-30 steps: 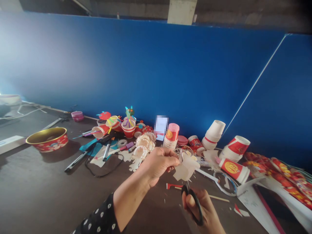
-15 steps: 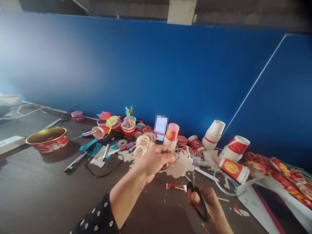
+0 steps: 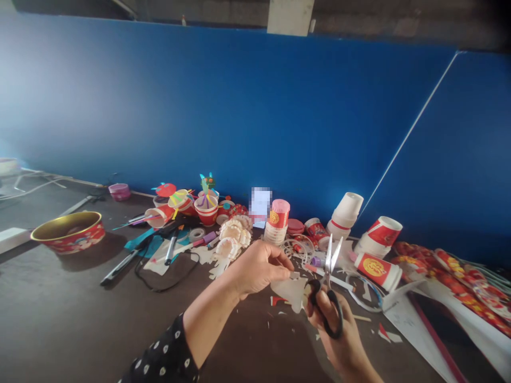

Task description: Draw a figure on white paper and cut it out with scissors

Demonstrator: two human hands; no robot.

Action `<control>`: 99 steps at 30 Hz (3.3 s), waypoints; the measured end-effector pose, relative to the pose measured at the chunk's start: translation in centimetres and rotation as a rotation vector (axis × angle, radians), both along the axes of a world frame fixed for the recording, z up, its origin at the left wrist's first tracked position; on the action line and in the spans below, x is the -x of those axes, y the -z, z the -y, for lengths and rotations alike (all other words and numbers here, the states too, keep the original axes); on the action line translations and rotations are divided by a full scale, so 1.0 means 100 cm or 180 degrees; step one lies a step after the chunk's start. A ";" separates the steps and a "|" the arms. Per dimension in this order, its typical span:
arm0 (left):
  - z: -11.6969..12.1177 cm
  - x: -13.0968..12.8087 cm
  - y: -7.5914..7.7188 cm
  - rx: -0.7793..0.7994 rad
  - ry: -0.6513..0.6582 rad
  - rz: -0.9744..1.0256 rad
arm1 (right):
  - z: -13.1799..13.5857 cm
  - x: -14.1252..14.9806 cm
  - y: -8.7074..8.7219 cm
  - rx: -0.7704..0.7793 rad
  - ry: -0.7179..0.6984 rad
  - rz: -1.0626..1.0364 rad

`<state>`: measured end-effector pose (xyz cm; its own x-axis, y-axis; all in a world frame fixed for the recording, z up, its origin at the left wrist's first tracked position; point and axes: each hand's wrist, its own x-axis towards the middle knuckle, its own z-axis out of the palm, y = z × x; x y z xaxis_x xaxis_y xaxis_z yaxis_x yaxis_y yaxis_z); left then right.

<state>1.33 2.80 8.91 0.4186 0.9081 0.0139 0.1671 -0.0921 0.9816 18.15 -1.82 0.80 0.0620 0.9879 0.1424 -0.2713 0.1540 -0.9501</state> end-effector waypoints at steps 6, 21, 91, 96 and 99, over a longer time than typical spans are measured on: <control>0.001 -0.010 0.007 0.0089 -0.0021 0.0210 | -0.003 0.002 -0.003 0.0090 0.0037 0.0407; 0.001 -0.020 0.010 0.0289 -0.0402 0.0217 | -0.007 0.002 0.003 0.0001 0.0374 0.0259; 0.000 -0.023 0.013 0.0315 -0.0301 0.0614 | 0.000 0.010 -0.009 -0.0136 0.0405 0.0934; 0.000 -0.027 0.016 0.0432 -0.0400 0.0814 | 0.000 0.009 -0.005 -0.0091 0.0196 0.0926; 0.002 -0.029 0.015 0.0475 -0.0536 0.0898 | 0.000 0.011 -0.005 -0.0089 0.0060 0.0923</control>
<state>4.22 2.62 7.39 0.2615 0.9647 -0.0304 -0.1118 0.0615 0.9918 17.07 -1.87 1.33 0.0330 0.9823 0.1842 0.0141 0.1838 -0.9829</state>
